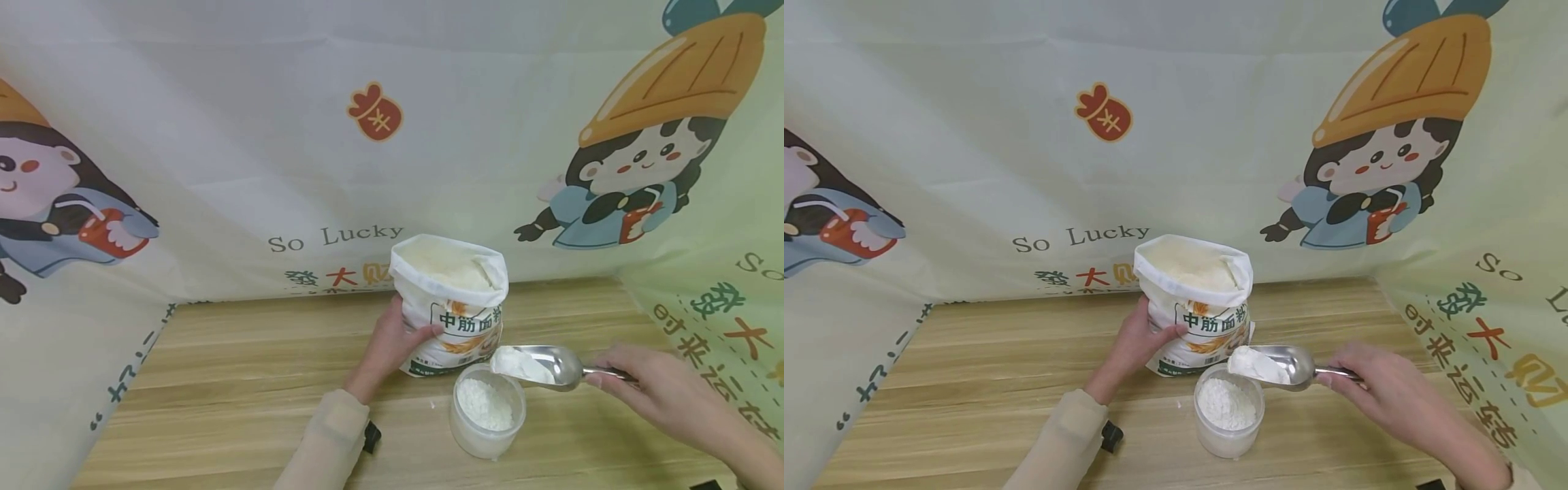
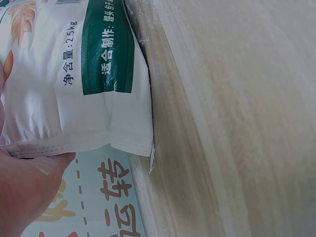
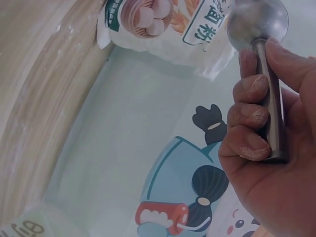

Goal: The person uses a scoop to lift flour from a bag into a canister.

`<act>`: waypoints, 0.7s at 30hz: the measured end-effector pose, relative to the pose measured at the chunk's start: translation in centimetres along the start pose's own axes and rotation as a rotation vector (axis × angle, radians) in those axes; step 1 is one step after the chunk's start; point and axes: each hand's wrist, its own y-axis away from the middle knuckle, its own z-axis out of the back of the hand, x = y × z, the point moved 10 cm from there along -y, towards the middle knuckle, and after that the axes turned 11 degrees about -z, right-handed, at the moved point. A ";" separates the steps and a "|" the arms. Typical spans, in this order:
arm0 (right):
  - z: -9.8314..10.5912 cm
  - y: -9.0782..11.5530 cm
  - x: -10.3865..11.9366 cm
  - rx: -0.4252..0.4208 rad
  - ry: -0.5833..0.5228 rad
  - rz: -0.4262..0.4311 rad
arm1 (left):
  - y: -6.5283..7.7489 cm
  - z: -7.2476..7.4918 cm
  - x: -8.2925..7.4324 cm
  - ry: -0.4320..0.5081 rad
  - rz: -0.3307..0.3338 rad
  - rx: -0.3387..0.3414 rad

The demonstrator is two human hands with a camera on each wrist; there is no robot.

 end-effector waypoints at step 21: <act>-2.5 -0.5 1.2 0.202 0.061 0.061 | 0.0 0.0 0.0 0.013 0.003 0.004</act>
